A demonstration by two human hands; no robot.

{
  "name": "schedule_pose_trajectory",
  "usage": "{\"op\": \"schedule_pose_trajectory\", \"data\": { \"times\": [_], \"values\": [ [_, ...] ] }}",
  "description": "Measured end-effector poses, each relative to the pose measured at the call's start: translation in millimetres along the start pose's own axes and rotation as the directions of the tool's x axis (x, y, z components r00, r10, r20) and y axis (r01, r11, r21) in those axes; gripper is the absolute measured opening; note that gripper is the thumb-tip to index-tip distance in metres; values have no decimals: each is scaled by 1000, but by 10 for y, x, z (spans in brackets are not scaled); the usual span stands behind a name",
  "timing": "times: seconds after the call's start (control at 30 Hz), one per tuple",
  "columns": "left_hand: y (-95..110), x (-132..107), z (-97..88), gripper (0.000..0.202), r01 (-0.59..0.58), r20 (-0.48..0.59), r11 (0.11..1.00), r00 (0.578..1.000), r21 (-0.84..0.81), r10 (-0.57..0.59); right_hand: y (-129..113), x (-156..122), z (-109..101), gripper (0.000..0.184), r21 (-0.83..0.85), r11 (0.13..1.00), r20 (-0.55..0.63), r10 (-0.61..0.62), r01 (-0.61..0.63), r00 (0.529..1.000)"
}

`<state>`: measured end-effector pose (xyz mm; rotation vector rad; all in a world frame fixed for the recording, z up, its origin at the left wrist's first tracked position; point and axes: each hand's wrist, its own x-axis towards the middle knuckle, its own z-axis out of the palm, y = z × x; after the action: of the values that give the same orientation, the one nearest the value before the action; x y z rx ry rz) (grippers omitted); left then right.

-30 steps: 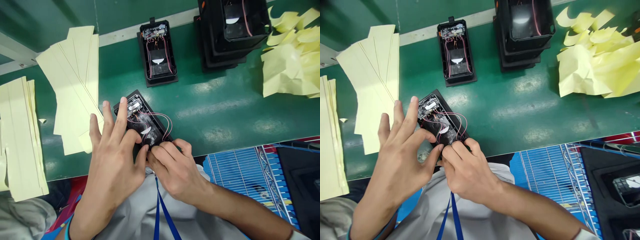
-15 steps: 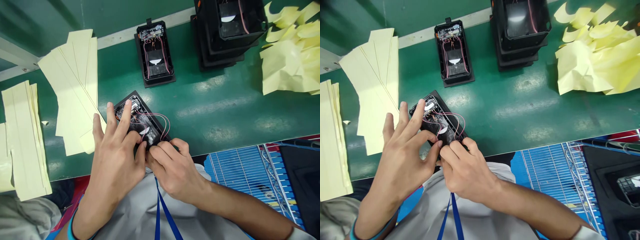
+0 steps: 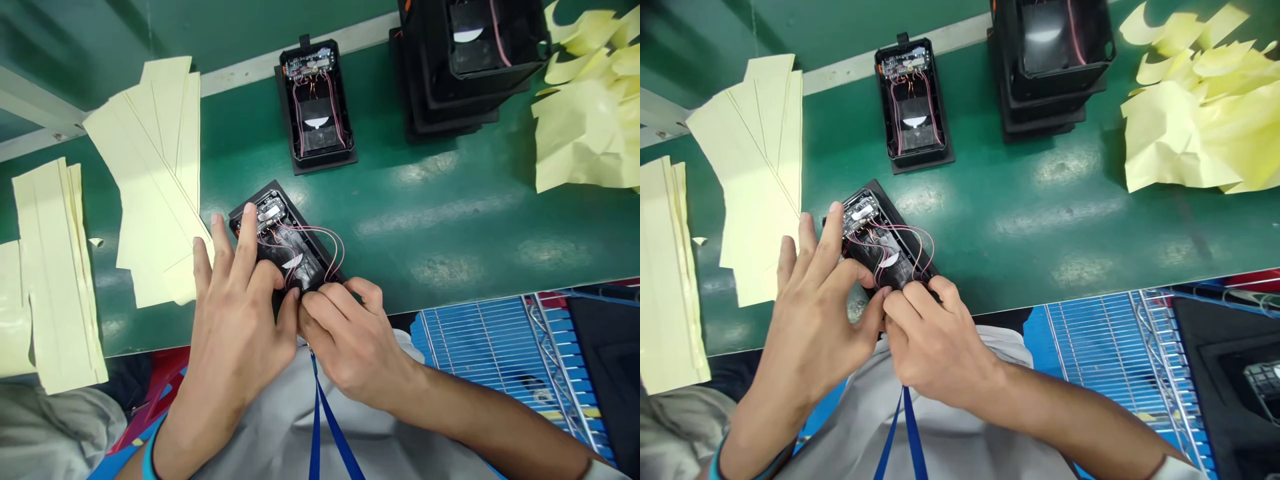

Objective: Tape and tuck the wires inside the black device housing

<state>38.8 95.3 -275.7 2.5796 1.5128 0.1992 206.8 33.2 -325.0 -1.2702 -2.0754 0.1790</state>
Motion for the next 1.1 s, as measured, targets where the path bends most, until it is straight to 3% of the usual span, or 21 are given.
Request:
{"op": "schedule_pose_trajectory", "data": {
  "times": [0.27,0.43,0.9,1.1],
  "values": [
    [15,-7,51,11,-24,-25,1000,999,7,24,-12,-7,-14,28,-6,1000,5,-4,4,1000],
    [7,-28,51,10,-25,-37,1000,999,-14,24,-10,-14,1,22,-6,1000,-1,3,-3,1000],
    [-137,-29,38,11,-60,-114,976,993,-211,37,-7,-8,-27,17,-34,999,33,13,-12,999],
    [-228,23,67,13,-24,-52,949,999,-313,7,10,-15,-24,19,-35,999,41,7,-5,999]
  ]
}}
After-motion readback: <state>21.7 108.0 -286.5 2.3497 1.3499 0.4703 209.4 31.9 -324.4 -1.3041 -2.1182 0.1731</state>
